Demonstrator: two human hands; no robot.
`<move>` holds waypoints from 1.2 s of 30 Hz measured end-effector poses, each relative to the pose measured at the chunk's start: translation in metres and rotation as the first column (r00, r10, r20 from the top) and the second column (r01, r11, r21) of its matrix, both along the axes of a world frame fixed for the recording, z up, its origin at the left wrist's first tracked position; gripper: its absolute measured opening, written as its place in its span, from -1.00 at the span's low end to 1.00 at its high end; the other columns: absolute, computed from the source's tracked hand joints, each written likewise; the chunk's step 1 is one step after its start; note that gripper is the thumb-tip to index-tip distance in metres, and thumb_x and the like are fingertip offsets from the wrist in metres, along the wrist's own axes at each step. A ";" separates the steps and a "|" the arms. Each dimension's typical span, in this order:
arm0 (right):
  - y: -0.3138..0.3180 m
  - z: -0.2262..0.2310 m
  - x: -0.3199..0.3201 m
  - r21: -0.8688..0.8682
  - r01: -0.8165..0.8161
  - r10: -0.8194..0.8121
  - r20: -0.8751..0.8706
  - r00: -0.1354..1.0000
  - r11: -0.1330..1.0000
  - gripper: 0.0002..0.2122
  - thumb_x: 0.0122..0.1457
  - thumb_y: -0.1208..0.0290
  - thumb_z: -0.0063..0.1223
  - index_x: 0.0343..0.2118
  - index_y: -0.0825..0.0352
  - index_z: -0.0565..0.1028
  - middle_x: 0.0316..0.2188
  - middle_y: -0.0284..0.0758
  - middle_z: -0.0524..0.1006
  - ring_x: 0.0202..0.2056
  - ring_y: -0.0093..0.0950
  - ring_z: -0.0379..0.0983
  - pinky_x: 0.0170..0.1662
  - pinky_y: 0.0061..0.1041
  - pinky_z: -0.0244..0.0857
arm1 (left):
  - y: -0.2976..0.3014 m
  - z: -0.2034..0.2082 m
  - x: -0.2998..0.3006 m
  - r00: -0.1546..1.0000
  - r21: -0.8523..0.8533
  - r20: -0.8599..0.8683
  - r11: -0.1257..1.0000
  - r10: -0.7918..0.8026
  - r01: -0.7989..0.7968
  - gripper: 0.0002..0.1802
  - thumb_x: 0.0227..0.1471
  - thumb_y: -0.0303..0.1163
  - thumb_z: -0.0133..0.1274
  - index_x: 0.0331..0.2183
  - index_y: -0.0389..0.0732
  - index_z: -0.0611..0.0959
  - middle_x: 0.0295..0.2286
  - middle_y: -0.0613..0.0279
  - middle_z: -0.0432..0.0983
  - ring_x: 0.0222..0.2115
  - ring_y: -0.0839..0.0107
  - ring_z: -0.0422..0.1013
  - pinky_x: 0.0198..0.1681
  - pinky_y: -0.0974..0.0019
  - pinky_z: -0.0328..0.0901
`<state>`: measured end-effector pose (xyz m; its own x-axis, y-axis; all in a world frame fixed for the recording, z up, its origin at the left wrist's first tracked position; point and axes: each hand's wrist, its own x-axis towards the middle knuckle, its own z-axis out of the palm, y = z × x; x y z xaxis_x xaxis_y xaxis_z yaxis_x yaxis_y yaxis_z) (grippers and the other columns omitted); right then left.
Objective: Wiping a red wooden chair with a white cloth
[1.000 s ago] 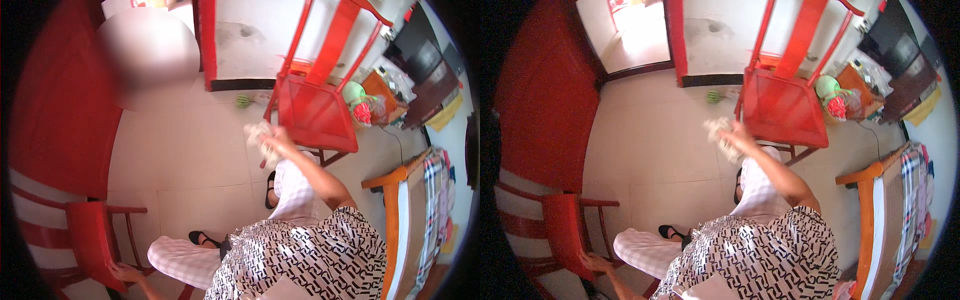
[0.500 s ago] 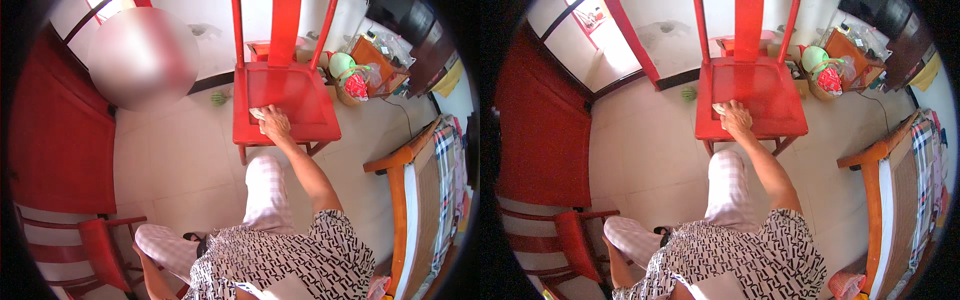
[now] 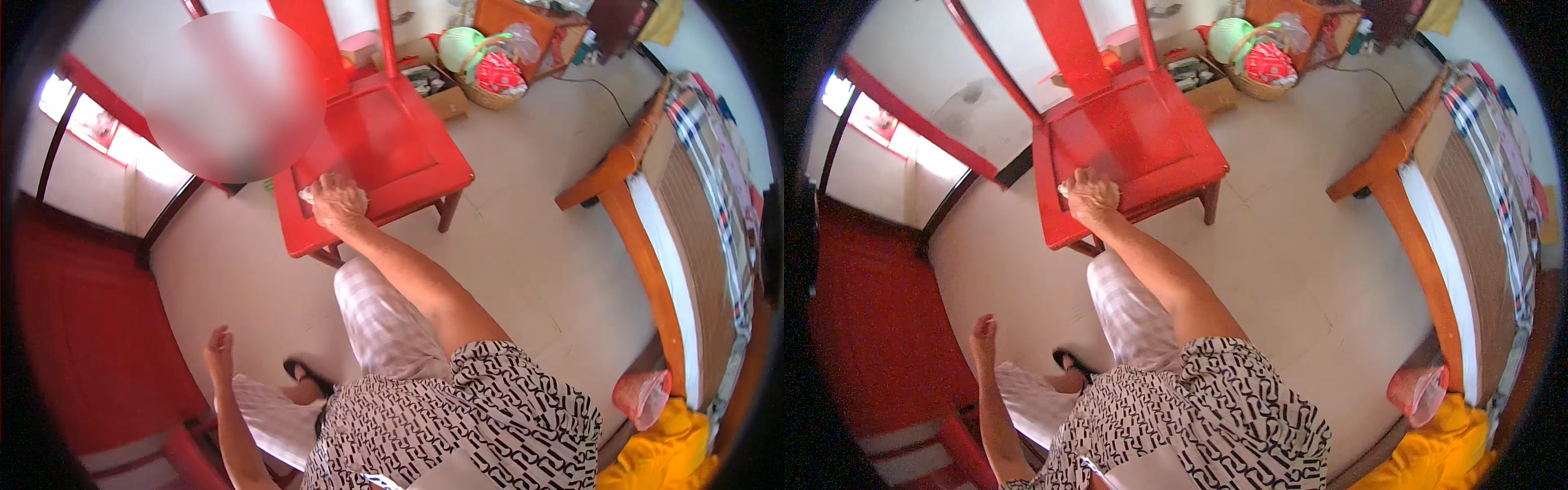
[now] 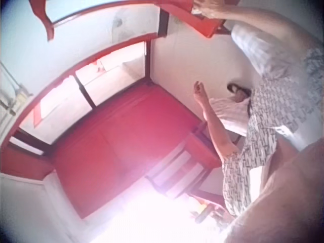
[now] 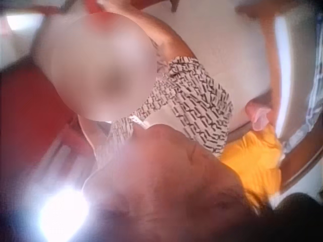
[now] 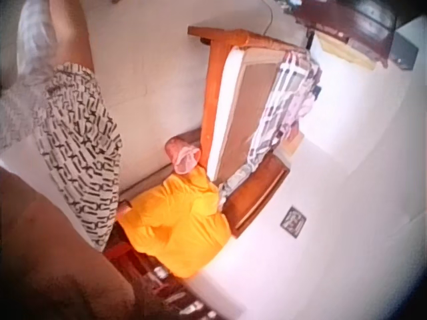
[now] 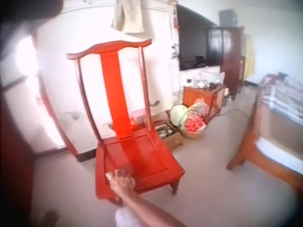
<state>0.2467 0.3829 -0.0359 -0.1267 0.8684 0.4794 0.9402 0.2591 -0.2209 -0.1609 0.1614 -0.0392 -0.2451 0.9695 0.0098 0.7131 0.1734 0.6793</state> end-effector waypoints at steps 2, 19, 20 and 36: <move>-0.001 0.017 -0.005 -0.041 -0.035 0.035 -0.021 0.999 0.999 -0.79 0.04 0.34 0.09 -0.25 0.26 0.53 -0.20 -0.28 0.49 -0.13 -0.27 0.46 -0.15 -0.17 0.38 | 0.011 0.003 0.034 0.990 -0.059 0.014 0.988 -0.139 0.140 -0.70 0.09 -0.41 0.16 -0.10 -0.20 0.65 -0.42 0.25 0.58 -0.38 0.53 0.46 -0.31 0.39 0.36; 0.001 0.014 0.022 0.004 -0.034 0.034 0.038 0.999 0.999 -0.67 -0.10 0.26 0.22 -0.25 0.25 0.49 -0.27 -0.26 0.43 -0.20 -0.30 0.47 -0.23 -0.20 0.40 | 0.227 -0.042 0.265 0.961 0.090 0.272 0.993 0.053 -0.081 -0.12 0.11 0.24 0.02 0.17 -0.31 0.33 -0.04 -0.19 0.48 -0.03 0.00 0.43 0.00 0.10 0.32; 0.003 0.017 0.019 0.076 -0.039 0.034 0.062 0.997 0.996 -0.67 -0.09 0.25 0.22 -0.24 0.25 0.49 -0.28 -0.28 0.43 -0.20 -0.31 0.46 -0.25 -0.23 0.40 | 0.232 -0.042 0.263 0.983 0.110 0.164 0.989 0.081 -0.100 -0.11 0.11 0.25 0.01 0.17 -0.31 0.33 -0.01 -0.21 0.47 0.00 -0.08 0.42 0.03 0.06 0.30; -0.019 0.031 0.168 -0.178 -0.151 0.155 0.005 0.988 0.972 -0.64 0.00 0.40 0.15 -0.07 0.10 0.53 -0.18 -0.33 0.48 -0.08 -0.27 0.42 -0.08 -0.23 0.40 | 0.224 -0.036 0.253 0.997 0.140 -0.030 0.988 0.073 -0.069 -0.05 0.13 0.34 -0.14 0.15 -0.36 0.39 -0.02 -0.29 0.46 0.00 -0.18 0.39 0.06 -0.02 0.27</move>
<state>0.4150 0.3634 -0.0048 -0.2721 0.9088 0.3164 0.8967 0.3587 -0.2593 0.0924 0.3859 -0.0747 -0.3104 0.9382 0.1529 0.7261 0.1301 0.6752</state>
